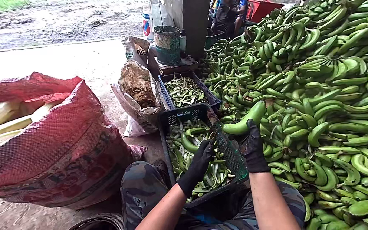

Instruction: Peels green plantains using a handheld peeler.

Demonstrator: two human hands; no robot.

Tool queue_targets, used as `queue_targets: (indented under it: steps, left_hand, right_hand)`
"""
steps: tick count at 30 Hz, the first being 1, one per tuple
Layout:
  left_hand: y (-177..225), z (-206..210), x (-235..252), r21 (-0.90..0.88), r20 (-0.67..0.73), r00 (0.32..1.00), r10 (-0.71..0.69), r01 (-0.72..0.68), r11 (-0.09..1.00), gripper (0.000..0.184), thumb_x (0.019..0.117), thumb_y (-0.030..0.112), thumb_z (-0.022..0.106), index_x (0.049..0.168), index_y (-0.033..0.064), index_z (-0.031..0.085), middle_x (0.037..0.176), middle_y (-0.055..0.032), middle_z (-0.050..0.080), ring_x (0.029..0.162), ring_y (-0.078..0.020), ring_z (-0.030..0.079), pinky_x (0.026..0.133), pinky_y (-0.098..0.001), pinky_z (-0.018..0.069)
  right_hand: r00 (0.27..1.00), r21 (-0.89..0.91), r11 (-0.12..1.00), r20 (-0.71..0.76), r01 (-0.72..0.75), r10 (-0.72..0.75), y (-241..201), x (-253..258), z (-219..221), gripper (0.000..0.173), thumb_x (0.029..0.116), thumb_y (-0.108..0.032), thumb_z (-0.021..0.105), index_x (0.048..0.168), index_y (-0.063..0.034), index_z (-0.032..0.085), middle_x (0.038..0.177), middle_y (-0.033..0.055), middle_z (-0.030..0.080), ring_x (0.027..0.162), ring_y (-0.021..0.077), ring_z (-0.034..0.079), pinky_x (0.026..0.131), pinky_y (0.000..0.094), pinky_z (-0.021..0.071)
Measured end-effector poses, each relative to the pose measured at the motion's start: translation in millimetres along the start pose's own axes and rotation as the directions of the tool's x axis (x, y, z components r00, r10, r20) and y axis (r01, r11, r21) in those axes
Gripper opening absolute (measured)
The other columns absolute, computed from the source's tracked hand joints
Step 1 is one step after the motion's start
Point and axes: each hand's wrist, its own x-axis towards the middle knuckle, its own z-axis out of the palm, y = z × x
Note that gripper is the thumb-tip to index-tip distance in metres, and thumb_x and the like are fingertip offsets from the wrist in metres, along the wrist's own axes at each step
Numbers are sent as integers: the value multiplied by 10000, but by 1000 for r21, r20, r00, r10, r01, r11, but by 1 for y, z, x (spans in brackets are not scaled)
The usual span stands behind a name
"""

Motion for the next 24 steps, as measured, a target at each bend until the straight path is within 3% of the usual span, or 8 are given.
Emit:
queue_targets:
  steps: [5, 8, 12, 21, 24]
  left_hand:
    - [-8, 7, -4, -48, -7, 997, -79, 79, 996, 518, 1091, 452, 314, 1351, 62, 535, 814, -13, 569, 695, -126, 560, 662, -306, 520]
    - [-12, 12, -5, -58, 23, 994, -104, 105, 993, 549, 1083, 475, 295, 1329, 58, 554, 863, -30, 582, 711, -145, 570, 674, -331, 541]
    - [-11, 16, -2, -68, 35, 991, -132, 134, 989, 547, 1078, 484, 297, 1314, 69, 564, 868, -49, 586, 750, -183, 605, 727, -407, 584]
    - [-4, 21, 8, -123, 3, 982, -188, 187, 975, 450, 1092, 393, 319, 1280, 71, 571, 862, -54, 583, 743, -192, 606, 728, -420, 586]
    - [-16, 19, 2, -68, -1, 977, -215, 214, 974, 444, 1100, 371, 314, 1302, 62, 561, 871, -51, 593, 713, -172, 601, 693, -383, 583]
  right_hand:
    - [995, -137, 990, -82, 44, -55, 1, -10, 8, 573, 1002, -483, 536, 1492, -251, 349, 1143, 124, 643, 864, 279, 689, 686, 475, 607]
    - [988, -198, 978, -120, 69, -94, 6, -14, 6, 632, 962, -508, 593, 1499, -269, 361, 1194, 123, 631, 925, 298, 680, 727, 519, 598]
    - [984, -264, 959, -111, 109, -142, 9, -19, 7, 706, 927, -560, 610, 1517, -272, 351, 1228, 112, 627, 957, 285, 678, 734, 510, 600]
    - [989, -286, 955, -98, 82, -114, 16, -27, 7, 727, 891, -580, 623, 1489, -245, 381, 1179, 92, 632, 953, 239, 673, 749, 477, 600]
    - [996, -147, 989, -80, 29, -41, 11, -31, 11, 606, 962, -523, 573, 1474, -249, 400, 1139, 101, 650, 921, 249, 685, 737, 473, 604]
